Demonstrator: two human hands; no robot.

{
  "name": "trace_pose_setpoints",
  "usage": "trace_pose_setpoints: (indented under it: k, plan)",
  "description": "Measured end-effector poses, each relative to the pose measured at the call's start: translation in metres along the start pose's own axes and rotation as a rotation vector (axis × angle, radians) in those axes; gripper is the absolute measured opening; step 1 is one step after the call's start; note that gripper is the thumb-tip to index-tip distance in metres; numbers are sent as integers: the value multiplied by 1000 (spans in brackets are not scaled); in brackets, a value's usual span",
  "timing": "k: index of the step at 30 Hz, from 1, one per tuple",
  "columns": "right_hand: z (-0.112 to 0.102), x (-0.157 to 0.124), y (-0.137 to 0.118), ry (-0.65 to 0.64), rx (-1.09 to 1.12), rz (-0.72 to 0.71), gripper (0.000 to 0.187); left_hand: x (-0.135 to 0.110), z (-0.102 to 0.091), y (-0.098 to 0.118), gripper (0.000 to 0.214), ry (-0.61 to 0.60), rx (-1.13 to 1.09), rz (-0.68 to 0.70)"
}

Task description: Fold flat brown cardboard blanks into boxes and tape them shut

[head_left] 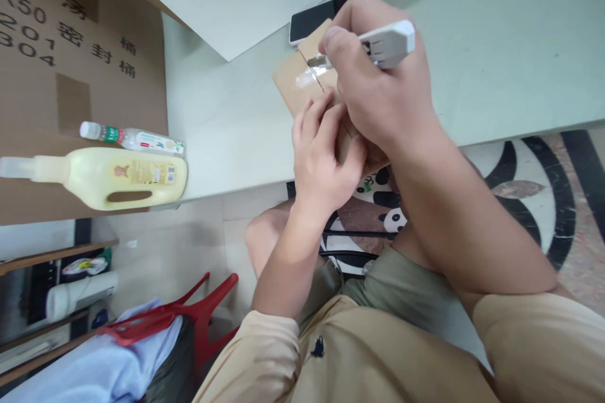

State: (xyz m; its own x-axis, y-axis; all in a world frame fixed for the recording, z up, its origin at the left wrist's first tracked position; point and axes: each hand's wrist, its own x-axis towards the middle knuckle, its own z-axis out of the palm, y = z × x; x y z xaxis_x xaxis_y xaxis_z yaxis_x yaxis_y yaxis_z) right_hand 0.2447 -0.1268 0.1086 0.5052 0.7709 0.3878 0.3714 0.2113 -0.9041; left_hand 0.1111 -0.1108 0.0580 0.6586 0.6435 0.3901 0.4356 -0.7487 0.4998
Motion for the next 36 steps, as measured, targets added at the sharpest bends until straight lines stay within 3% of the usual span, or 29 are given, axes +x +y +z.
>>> trace_pose_setpoints:
  k: [8, 13, 23, 28, 33, 36]
  plan:
    - [-6, 0, -7, -135, -115, 57, 14, 1, 2, -5, 42, -26, -46, 17]
    - [-7, 0, -7, -201, -156, 59, 14, 3, 3, -5, 41, -10, -109, 13]
    - [-2, 2, -4, -73, -137, 68, 29, -1, 3, -3, 47, 49, -210, -13]
    - [-5, 1, -4, -101, -177, 82, 28, -4, 0, -3, 57, 81, -255, -17]
    - [-2, 0, -2, 6, -57, 56, 28, -4, 2, -6, 60, 76, -261, -22]
    - [-2, 0, -2, -6, -82, 67, 29, -4, 3, -5, 65, 63, -248, -27]
